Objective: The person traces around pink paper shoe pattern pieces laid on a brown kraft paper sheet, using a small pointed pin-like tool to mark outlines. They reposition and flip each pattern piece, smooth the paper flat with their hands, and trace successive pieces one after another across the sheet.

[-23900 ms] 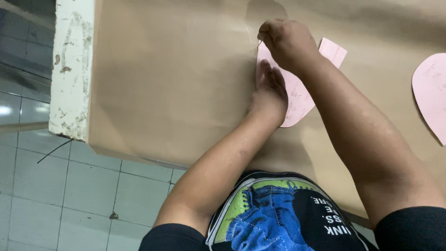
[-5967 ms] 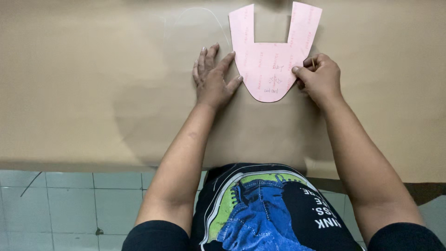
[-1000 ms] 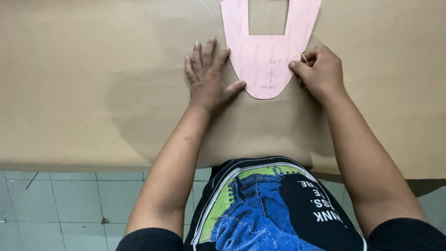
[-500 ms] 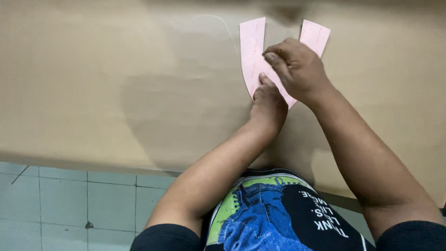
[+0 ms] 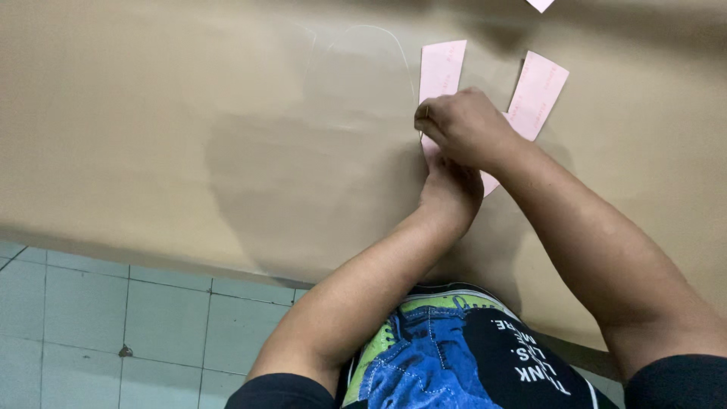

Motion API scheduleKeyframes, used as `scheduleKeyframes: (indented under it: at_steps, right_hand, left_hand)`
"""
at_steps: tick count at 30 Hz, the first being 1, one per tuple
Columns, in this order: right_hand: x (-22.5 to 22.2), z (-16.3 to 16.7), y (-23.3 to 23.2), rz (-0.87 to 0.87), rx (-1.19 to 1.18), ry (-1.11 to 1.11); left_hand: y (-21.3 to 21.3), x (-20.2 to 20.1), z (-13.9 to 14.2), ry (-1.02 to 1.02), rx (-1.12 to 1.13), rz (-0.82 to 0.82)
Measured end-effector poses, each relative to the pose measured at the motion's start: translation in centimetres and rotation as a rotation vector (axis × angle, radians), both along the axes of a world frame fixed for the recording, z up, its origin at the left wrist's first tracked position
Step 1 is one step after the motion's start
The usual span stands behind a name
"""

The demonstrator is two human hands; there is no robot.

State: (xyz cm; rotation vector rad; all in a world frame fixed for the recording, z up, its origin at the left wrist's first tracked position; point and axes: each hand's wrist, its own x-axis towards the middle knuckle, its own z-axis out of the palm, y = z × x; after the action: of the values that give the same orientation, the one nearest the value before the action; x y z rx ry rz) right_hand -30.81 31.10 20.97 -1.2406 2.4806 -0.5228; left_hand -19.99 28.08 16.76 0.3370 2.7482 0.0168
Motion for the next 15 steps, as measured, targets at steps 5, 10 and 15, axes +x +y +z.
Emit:
scheduleKeyframes:
  at_steps: [5,10,15]
  right_hand:
    - [-4.5,-0.2,-1.1,-0.11,-0.231,0.067]
    - [-7.2,0.1,-1.8,-0.173,-0.24,0.072]
    - [-7.2,-0.5,-1.5,-0.179,-0.292,0.128]
  left_hand:
    - [-2.3,-2.6,1.1,-0.128,0.861,0.803]
    - [-4.0,-4.6,1.4,-0.044,0.62,0.578]
    - [-4.4,-4.7,1.1,-0.065,0.457,0.427]
